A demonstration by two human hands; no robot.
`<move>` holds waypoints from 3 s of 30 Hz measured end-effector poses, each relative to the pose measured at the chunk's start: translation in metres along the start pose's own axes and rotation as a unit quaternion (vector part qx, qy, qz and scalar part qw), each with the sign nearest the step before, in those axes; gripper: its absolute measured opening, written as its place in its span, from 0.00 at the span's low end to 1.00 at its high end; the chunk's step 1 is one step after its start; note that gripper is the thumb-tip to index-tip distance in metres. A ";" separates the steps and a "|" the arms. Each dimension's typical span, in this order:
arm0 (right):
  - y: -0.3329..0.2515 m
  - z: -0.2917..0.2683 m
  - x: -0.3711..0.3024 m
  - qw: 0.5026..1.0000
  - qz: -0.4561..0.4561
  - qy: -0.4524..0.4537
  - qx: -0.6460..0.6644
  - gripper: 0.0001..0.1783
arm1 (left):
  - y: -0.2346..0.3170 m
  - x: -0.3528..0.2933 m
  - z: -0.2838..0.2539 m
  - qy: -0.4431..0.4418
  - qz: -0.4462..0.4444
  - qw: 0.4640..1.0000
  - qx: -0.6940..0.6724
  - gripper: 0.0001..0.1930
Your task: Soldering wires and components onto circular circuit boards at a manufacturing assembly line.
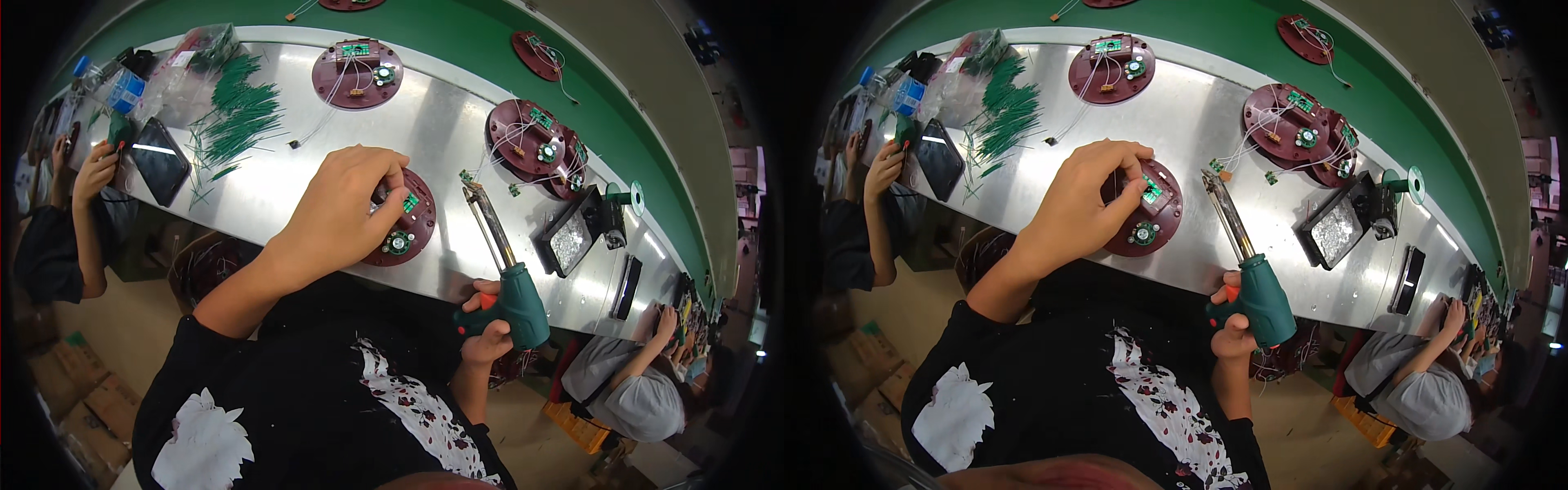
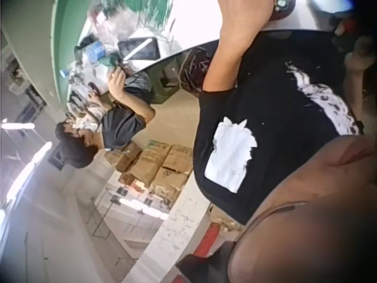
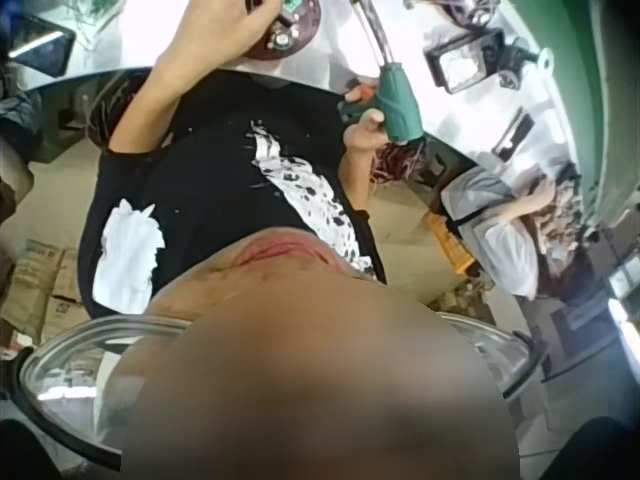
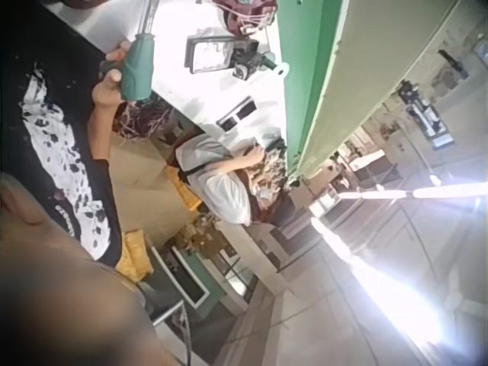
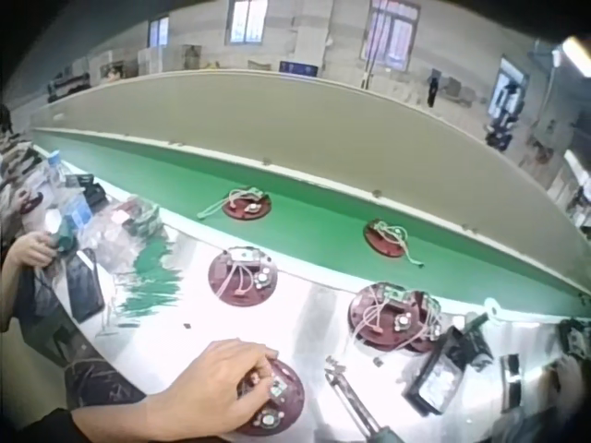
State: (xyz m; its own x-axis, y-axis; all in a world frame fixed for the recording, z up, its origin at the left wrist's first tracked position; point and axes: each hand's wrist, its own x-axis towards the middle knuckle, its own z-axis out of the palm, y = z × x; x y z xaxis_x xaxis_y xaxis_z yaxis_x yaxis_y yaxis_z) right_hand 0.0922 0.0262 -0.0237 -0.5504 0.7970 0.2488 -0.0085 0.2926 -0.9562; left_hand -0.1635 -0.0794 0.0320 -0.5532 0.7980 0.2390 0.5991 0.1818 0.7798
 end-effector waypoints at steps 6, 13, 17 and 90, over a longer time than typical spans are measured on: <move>-0.003 0.002 0.004 1.000 -0.005 0.024 0.002 0.49 | 0.008 0.003 0.018 0.037 0.050 0.998 0.009 0.06; 0.005 0.000 0.001 0.999 -0.017 0.045 0.002 0.49 | -0.002 0.002 0.026 0.030 0.103 0.994 -0.003 0.09; 0.003 0.001 0.002 0.998 -0.021 0.058 0.009 0.49 | 0.001 0.002 0.004 0.022 0.079 0.996 -0.025 0.09; 0.006 -0.044 0.000 0.997 -0.036 -0.064 -0.024 0.27 | -0.005 0.020 0.034 -0.154 0.057 0.986 -0.037 0.08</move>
State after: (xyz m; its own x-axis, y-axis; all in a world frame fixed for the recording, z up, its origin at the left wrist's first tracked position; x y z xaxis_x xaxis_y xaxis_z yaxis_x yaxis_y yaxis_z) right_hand 0.1284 0.0510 -0.0224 -0.6515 0.7002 0.2919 -0.0131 0.3743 -0.9272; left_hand -0.1583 -0.0454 0.0131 -0.2765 0.9493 0.1497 0.5975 0.0478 0.8004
